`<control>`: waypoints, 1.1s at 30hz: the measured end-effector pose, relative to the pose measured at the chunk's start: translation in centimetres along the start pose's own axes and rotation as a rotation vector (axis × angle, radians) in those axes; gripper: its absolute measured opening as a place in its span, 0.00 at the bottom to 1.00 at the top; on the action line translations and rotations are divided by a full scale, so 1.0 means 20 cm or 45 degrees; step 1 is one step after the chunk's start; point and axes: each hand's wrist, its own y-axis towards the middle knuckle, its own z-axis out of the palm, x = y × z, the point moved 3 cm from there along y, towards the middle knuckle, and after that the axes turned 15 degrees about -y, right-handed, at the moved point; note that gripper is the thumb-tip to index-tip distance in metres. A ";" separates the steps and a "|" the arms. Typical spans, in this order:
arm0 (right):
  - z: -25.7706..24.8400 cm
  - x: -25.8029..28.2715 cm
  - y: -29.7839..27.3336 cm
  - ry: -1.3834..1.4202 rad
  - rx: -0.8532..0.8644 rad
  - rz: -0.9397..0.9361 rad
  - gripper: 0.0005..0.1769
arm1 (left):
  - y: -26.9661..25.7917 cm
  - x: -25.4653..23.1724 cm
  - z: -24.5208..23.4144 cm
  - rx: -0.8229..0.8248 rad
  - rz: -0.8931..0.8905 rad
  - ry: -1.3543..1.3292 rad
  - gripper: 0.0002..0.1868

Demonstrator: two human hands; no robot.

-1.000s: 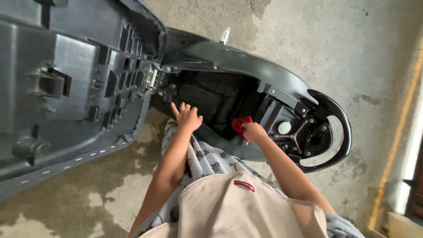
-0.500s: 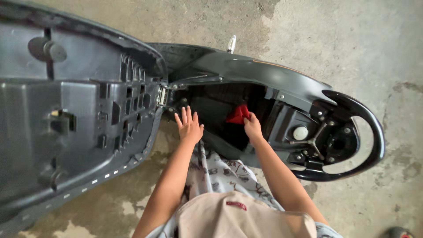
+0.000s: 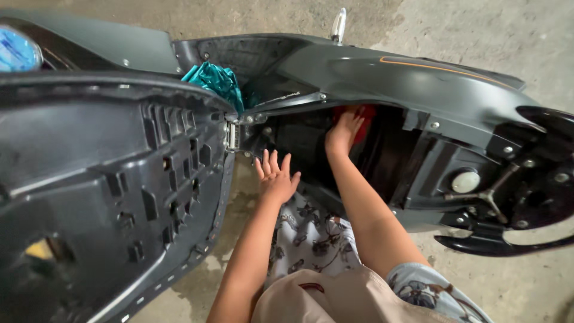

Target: The person wipes the interior of a motorcycle's under-seat storage compartment with a red cloth. They repeatedly rub the floor and side walls of the compartment while holding a small yellow tool in the other hand.

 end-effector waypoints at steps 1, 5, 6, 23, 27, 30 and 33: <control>0.02 0.03 -0.02 -0.064 0.009 -0.105 0.35 | 0.01 0.01 0.00 -0.010 0.014 -0.007 0.38; -0.02 0.07 -0.15 -0.203 0.138 -0.319 0.34 | 0.02 0.03 0.01 -0.020 0.032 -0.029 0.38; -0.04 0.05 -0.16 -0.212 0.187 -0.320 0.33 | 0.03 0.03 0.01 -0.015 0.037 -0.040 0.39; -0.11 0.02 -0.28 -0.427 0.343 -0.363 0.36 | 0.03 0.03 0.01 0.023 0.081 -0.077 0.37; -0.13 0.05 -0.35 -0.267 0.283 -0.309 0.33 | -0.01 0.02 0.00 0.067 0.054 -0.085 0.37; -0.15 0.05 -0.27 -0.276 0.329 -0.306 0.34 | 0.03 0.02 -0.02 0.052 0.067 -0.077 0.37; -0.14 0.06 -0.13 -0.437 0.313 -0.305 0.31 | 0.02 0.05 0.03 0.066 0.060 -0.074 0.37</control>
